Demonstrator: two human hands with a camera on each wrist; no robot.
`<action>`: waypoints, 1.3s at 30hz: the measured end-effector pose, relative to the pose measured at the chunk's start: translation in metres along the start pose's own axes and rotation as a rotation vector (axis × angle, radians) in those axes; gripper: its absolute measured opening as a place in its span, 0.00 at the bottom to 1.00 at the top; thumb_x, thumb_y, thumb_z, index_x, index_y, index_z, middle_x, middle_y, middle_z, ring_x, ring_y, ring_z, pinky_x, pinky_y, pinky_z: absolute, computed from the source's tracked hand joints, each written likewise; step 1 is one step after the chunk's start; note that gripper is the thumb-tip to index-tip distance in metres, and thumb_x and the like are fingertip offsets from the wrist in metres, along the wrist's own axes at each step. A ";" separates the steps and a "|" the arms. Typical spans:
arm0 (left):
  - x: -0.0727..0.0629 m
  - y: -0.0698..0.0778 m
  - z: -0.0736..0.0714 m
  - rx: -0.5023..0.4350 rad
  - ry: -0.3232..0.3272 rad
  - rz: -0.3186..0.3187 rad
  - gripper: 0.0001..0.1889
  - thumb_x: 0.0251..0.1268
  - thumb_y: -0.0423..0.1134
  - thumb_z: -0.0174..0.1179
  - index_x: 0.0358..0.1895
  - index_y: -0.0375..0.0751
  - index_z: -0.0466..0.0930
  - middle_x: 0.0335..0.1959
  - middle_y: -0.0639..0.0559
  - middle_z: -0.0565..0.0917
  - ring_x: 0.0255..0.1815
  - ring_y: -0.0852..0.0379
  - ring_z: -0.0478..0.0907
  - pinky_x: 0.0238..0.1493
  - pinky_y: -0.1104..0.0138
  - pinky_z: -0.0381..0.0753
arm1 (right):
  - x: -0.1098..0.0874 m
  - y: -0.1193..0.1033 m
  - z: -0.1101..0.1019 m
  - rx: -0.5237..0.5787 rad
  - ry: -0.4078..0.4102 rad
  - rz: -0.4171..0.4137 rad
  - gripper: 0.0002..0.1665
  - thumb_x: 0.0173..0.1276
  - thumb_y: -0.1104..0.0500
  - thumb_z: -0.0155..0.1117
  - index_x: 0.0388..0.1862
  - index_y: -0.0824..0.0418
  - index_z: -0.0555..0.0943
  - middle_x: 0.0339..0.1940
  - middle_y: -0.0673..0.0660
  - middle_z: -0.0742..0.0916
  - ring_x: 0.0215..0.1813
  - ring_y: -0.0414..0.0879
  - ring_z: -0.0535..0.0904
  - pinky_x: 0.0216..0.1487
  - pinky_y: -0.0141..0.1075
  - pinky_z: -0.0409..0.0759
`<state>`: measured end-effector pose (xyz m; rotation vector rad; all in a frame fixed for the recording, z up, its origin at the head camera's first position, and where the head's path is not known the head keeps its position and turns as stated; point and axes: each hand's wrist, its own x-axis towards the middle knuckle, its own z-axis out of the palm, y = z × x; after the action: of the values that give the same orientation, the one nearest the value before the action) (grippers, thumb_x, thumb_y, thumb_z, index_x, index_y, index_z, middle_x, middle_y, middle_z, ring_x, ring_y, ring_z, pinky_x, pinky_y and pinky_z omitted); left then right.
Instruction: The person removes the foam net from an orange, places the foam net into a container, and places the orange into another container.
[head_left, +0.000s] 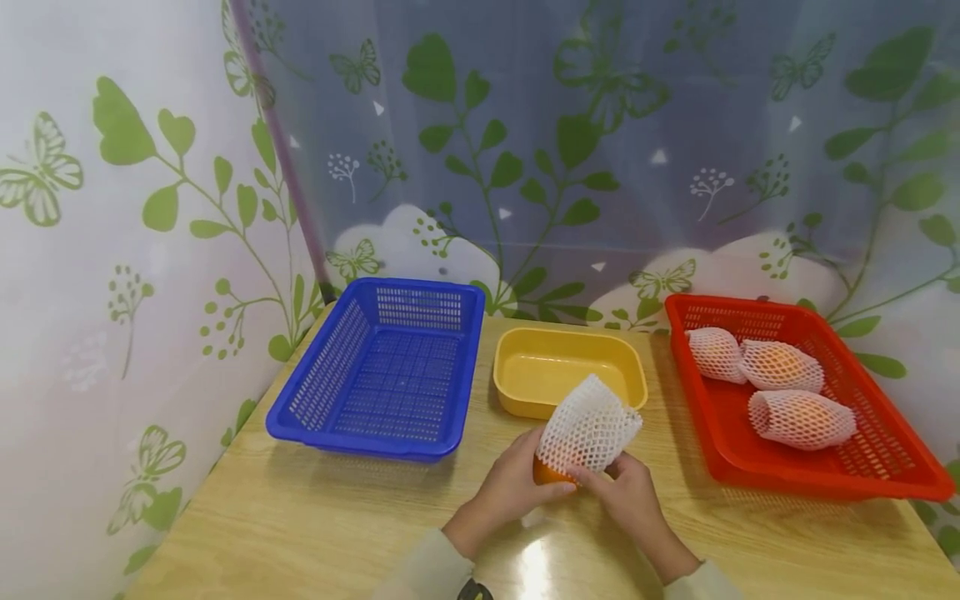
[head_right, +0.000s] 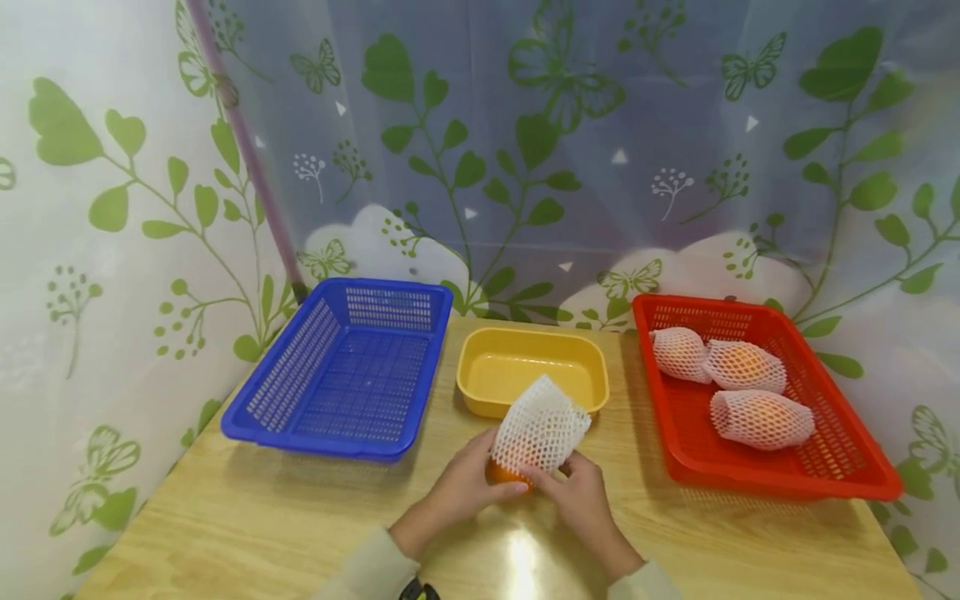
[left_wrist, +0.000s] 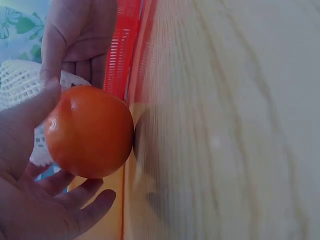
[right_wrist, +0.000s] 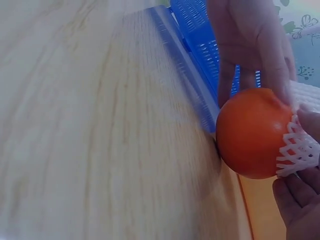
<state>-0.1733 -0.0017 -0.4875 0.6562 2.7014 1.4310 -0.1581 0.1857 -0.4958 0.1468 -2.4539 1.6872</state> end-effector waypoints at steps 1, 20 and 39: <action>0.000 0.000 0.000 0.002 0.006 -0.001 0.42 0.52 0.48 0.74 0.70 0.49 0.63 0.65 0.53 0.73 0.65 0.54 0.70 0.66 0.54 0.68 | 0.000 -0.001 0.001 -0.006 0.001 0.001 0.22 0.56 0.58 0.76 0.49 0.66 0.83 0.48 0.57 0.87 0.52 0.44 0.82 0.51 0.30 0.78; -0.001 -0.001 -0.002 0.016 -0.001 -0.055 0.35 0.53 0.46 0.73 0.65 0.43 0.70 0.61 0.49 0.76 0.60 0.51 0.73 0.62 0.55 0.72 | 0.005 -0.005 0.002 0.075 0.095 -0.080 0.28 0.59 0.63 0.74 0.57 0.64 0.76 0.48 0.59 0.86 0.45 0.39 0.82 0.47 0.27 0.80; -0.001 -0.001 -0.001 0.003 -0.028 -0.084 0.54 0.51 0.48 0.75 0.77 0.40 0.49 0.63 0.49 0.73 0.60 0.50 0.73 0.63 0.55 0.72 | 0.021 -0.019 -0.004 0.222 0.372 -0.090 0.13 0.60 0.72 0.68 0.44 0.74 0.80 0.33 0.47 0.85 0.31 0.34 0.80 0.31 0.23 0.80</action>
<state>-0.1728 -0.0039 -0.4882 0.5516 2.6760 1.3876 -0.1751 0.1826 -0.4727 -0.0289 -1.9648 1.7604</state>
